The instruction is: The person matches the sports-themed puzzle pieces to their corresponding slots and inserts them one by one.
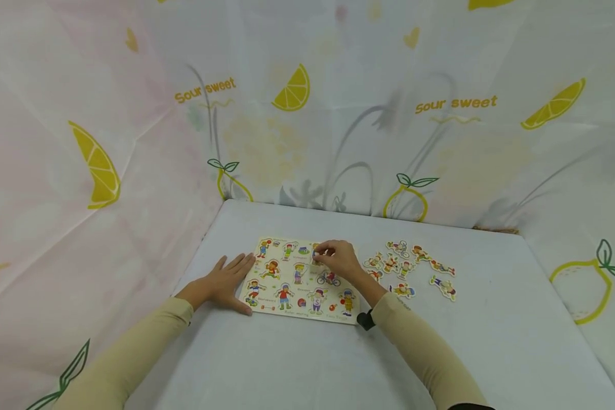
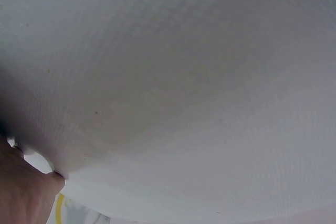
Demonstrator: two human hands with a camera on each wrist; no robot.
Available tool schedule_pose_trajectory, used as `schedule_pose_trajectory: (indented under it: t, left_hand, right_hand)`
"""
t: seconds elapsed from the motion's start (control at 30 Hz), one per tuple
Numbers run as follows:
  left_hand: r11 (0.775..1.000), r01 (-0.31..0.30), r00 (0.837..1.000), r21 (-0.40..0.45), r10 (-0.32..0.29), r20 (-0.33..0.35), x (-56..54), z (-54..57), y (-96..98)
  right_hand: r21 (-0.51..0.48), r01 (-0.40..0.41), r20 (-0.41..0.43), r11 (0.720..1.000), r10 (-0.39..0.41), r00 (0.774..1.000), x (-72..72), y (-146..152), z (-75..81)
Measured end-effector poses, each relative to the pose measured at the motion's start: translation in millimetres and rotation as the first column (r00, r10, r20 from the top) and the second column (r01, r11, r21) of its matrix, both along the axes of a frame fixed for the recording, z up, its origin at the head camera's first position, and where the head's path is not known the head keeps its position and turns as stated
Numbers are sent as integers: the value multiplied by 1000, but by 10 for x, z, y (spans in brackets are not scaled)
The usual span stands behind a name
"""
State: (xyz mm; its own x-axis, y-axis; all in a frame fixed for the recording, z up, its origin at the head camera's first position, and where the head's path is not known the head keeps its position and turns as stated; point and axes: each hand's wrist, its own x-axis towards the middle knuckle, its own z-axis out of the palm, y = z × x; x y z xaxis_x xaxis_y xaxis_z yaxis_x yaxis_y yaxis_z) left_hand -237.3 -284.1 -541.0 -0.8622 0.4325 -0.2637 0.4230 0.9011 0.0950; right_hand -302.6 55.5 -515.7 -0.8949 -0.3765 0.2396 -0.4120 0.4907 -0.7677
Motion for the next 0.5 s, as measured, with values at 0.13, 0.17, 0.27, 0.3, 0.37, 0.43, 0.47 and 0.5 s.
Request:
schedule_pose_trajectory:
  t: [0.13, 0.17, 0.27, 0.3, 0.37, 0.43, 0.47, 0.5]
  left_hand:
    - [1000, -1, 1000, -2, 1, 5, -10, -5, -8]
    - [1000, -2, 1000, -6, 2, 6, -10, -4, -7]
    - [1000, -5, 1000, -2, 5, 9, -8, 3, -2]
    - [1000, -6, 1000, 2, 6, 10, -8, 5, -1]
    - [1000, -7, 1000, 6, 7, 12, -8, 7, 1]
    - [1000, -6, 1000, 1, 6, 10, -7, 5, 2]
    - [1000, -5, 1000, -2, 5, 9, -6, 5, 2]
    - [1000, -4, 1000, -6, 4, 8, -3, 3, 2]
  right_hand:
    - [19, -21, 39, 1000, 20, 999, 11, -23, 10]
    - [24, -25, 45, 999, 24, 999, 14, -29, 12]
    - [23, -30, 66, 999, 29, 997, 18, -41, 10]
    - [12, -27, 83, 1000, 26, 996, 16, -43, 9]
    - [-23, -12, 124, 1000, 15, 992, 13, -44, 13]
    - [-60, 6, 164, 998, 4, 987, 7, -39, 11]
    - [-74, 14, 174, 997, -1, 985, 5, -38, 9]
    - [-81, 20, 186, 997, -5, 983, 2, -38, 5]
